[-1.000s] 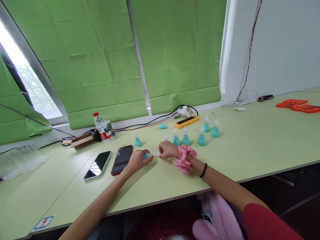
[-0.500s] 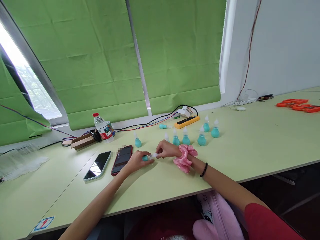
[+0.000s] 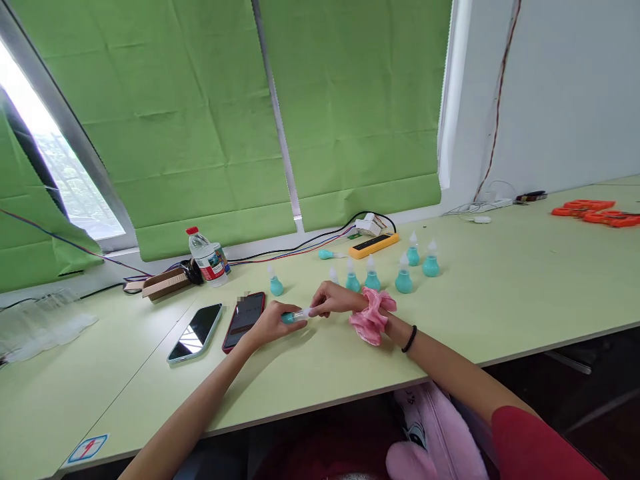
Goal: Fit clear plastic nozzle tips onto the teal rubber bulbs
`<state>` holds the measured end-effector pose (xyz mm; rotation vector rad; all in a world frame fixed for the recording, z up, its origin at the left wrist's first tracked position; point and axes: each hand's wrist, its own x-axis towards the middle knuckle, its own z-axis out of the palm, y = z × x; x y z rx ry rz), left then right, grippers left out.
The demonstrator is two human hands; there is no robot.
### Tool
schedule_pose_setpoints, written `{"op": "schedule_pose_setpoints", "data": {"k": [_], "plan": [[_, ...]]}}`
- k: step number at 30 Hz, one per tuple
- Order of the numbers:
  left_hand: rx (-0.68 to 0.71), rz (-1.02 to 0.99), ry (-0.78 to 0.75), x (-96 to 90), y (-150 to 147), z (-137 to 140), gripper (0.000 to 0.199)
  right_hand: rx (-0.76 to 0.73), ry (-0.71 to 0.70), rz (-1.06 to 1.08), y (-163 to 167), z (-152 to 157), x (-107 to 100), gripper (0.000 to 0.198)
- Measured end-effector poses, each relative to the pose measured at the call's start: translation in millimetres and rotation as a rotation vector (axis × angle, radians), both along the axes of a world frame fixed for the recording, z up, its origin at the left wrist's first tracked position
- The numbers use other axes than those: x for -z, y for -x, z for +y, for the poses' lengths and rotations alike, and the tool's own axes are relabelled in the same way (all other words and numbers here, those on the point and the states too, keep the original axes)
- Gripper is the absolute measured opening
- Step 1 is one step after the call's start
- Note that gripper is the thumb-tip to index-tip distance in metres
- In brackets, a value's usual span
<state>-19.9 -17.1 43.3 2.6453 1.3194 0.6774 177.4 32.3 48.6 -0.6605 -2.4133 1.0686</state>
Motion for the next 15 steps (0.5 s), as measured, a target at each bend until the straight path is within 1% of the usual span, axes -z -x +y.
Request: {"op": "schedule_pose_setpoints", "data": {"k": [4,10,15], "plan": [[0.015,-0.009,-0.058,1.1,0.3,0.0,0.030,0.005,0.077,0.039,0.7,2.0,0.5,0.036],[0.031,0.062,-0.131,7.6,-2.0,-0.3,0.034,-0.077,0.260,0.060,-0.2,2.7,2.5,0.034],[0.019,0.126,-0.210,9.9,-4.0,-2.2,0.035,-0.067,0.363,0.086,-0.7,-0.1,2.2,0.035]]}}
